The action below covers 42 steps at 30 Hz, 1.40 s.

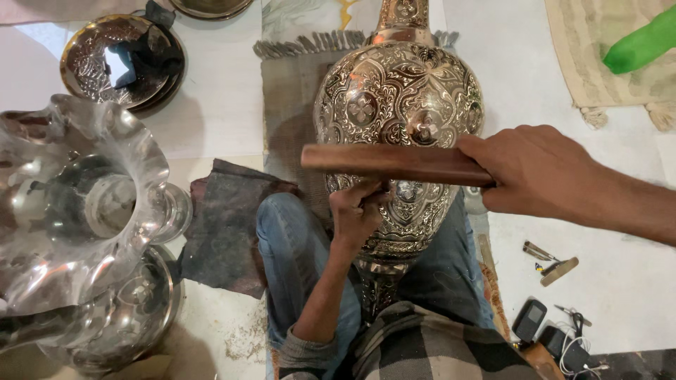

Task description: The person sits on the floor and uses a hammer and chisel to engrave intricate floral patterns onto a large metal vase. They repeatedly strike the chisel to shape the design on the vase's surface.

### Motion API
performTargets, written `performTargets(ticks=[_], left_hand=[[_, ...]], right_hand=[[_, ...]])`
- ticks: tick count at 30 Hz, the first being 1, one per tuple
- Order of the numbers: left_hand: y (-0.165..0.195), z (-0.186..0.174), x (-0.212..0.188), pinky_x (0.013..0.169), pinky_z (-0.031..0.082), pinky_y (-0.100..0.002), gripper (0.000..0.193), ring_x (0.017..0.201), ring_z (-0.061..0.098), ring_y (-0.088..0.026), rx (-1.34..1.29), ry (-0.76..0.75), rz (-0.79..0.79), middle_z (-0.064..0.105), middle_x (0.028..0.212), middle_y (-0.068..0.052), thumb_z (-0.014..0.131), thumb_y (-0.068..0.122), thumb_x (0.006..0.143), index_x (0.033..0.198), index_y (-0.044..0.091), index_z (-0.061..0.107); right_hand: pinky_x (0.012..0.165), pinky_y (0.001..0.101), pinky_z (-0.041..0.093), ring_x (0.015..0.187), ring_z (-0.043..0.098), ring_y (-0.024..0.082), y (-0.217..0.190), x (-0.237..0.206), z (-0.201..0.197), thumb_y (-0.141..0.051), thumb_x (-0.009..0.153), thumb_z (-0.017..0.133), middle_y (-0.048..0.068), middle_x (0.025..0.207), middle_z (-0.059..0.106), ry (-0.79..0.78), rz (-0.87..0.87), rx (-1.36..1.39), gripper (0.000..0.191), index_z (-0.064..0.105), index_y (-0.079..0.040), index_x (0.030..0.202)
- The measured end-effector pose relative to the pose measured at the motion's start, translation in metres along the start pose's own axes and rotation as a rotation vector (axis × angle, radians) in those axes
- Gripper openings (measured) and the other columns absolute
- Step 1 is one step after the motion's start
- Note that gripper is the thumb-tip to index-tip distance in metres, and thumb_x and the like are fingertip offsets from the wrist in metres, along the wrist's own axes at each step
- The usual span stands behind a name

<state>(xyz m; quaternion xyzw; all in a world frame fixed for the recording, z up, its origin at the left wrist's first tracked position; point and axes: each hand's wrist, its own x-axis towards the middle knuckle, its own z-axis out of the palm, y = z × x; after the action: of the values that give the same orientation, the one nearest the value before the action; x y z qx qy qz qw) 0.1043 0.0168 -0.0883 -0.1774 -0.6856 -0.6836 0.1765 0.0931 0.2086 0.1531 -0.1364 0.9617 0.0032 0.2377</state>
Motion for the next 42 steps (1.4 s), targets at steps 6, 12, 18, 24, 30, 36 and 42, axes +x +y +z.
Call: performTargets(ticks=[6, 12, 18, 24, 30, 36, 42], left_hand=[[-0.005, 0.000, -0.001, 0.079, 0.066, -0.027, 0.037, 0.090, 0.080, -0.017, 0.009, 0.021, 0.011, 0.079, 0.101, -0.012, 0.063, -0.017, 0.084, 0.116, -0.002, 0.071], [-0.005, 0.003, -0.005, 0.084, 0.066, -0.030, 0.045, 0.095, 0.080, -0.019, -0.057, 0.007, -0.013, 0.080, 0.104, -0.014, 0.053, -0.019, 0.082, 0.120, -0.001, 0.072], [-0.007, 0.003, -0.006, 0.076, 0.063, -0.026, 0.035, 0.087, 0.080, -0.016, 0.001, 0.058, -0.057, 0.080, 0.096, -0.012, 0.068, -0.015, 0.083, 0.114, 0.001, 0.074], [-0.011, 0.005, -0.010, 0.079, 0.065, -0.028, 0.036, 0.090, 0.080, -0.019, 0.047, 0.097, -0.016, 0.079, 0.099, -0.014, 0.064, -0.015, 0.083, 0.115, -0.001, 0.073], [-0.005, 0.007, -0.011, 0.077, 0.066, -0.028, 0.029, 0.087, 0.081, -0.018, 0.020, 0.116, -0.031, 0.080, 0.101, -0.010, 0.066, -0.014, 0.086, 0.109, 0.001, 0.075], [0.003, 0.009, -0.015, 0.071, 0.064, -0.027, 0.026, 0.085, 0.079, -0.017, 0.037, 0.141, -0.044, 0.079, 0.094, -0.009, 0.073, -0.011, 0.083, 0.107, -0.001, 0.074], [-0.011, 0.014, -0.023, 0.076, 0.063, -0.028, 0.027, 0.086, 0.078, -0.016, 0.015, 0.217, -0.021, 0.078, 0.092, -0.009, 0.068, -0.012, 0.086, 0.111, -0.001, 0.072]], right_hand=[[0.067, 0.0559, 0.050, 0.072, 0.067, 0.042, -0.006, 0.000, 0.001, -0.017, 0.069, 0.074, 0.017, 0.070, 0.068, 0.045, -0.016, 0.021, 0.048, 0.052, -0.010, 0.111], [0.067, 0.0554, 0.050, 0.072, 0.067, 0.042, -0.010, 0.008, 0.004, -0.018, 0.071, 0.074, 0.020, 0.070, 0.067, 0.036, -0.017, 0.075, 0.046, 0.050, -0.009, 0.109], [0.068, 0.0557, 0.050, 0.073, 0.067, 0.042, -0.011, 0.008, 0.003, -0.018, 0.070, 0.075, 0.018, 0.072, 0.067, 0.037, -0.036, -0.001, 0.045, 0.051, -0.010, 0.107], [0.067, 0.0570, 0.049, 0.074, 0.066, 0.042, -0.016, 0.007, 0.005, -0.017, 0.069, 0.075, 0.017, 0.077, 0.067, 0.094, -0.088, 0.031, 0.050, 0.050, -0.009, 0.111], [0.067, 0.0546, 0.051, 0.074, 0.067, 0.041, -0.016, 0.006, -0.001, -0.017, 0.069, 0.075, 0.016, 0.081, 0.068, 0.052, -0.058, 0.031, 0.054, 0.049, -0.011, 0.116], [0.069, 0.0543, 0.051, 0.076, 0.067, 0.040, -0.015, 0.009, 0.007, -0.018, 0.072, 0.074, 0.016, 0.077, 0.067, 0.084, -0.106, -0.013, 0.048, 0.050, -0.009, 0.112], [0.068, 0.0531, 0.052, 0.077, 0.067, 0.039, -0.010, 0.011, 0.010, -0.018, 0.069, 0.074, 0.015, 0.080, 0.068, 0.087, -0.159, -0.061, 0.051, 0.051, -0.008, 0.113]])
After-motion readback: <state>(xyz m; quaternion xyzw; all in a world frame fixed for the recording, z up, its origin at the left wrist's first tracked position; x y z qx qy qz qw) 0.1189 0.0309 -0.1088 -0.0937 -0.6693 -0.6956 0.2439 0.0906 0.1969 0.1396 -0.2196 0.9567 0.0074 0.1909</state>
